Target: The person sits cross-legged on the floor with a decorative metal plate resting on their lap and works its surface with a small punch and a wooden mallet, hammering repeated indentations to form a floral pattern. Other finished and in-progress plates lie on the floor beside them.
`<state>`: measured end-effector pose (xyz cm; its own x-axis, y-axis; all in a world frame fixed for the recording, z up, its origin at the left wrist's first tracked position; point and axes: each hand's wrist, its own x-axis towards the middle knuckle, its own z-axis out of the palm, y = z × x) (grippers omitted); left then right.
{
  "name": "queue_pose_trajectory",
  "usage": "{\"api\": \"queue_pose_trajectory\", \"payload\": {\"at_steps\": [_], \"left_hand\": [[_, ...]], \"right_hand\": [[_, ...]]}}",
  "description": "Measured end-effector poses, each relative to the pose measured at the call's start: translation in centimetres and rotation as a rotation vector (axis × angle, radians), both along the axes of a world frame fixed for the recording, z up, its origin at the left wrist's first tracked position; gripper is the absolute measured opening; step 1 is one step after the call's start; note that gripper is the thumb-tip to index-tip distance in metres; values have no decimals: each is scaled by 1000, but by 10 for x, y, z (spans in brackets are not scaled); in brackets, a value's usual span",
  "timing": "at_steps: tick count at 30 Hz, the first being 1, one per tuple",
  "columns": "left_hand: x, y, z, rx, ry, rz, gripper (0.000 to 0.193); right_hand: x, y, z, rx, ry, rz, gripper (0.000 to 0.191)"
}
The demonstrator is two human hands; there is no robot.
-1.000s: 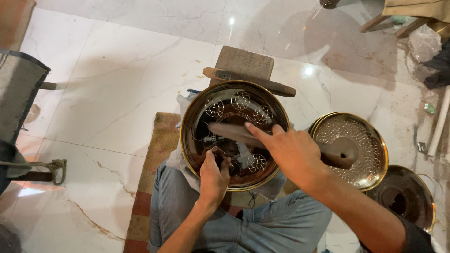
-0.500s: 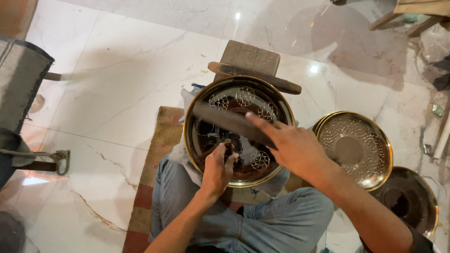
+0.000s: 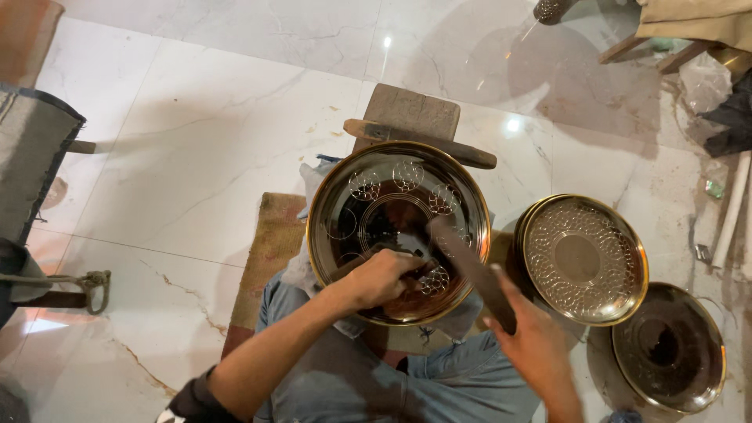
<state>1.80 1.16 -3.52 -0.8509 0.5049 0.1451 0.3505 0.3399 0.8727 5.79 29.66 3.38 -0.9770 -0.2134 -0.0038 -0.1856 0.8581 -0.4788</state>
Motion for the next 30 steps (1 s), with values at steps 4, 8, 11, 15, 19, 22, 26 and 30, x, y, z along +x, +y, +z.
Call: {"api": "queue_pose_trajectory", "payload": {"at_steps": [4,8,11,15,19,22,26,30], "left_hand": [[-11,0,4,1,-32,-185,43],[-19,-3,18,-111,-156,-338,41],[-25,-3,26,-86,-124,-443,41],[-26,-3,28,-137,-186,-435,40],[-25,-11,27,2,-92,-217,43],[-26,-17,30,-113,-166,-232,49],[-32,-22,37,-127,-141,-358,51],[-38,-18,37,-221,-171,-421,51]], "right_hand": [[47,10,-24,236,-329,-158,90],[76,1,-54,-377,-248,-577,96],[94,3,-72,-191,-262,-488,99],[111,12,-92,-216,-349,-521,97],[114,16,-103,-246,-203,-437,107],[106,11,-104,-360,-251,-624,104],[91,7,-98,-208,-235,-531,107],[84,18,-101,-121,-222,-529,118]]}}
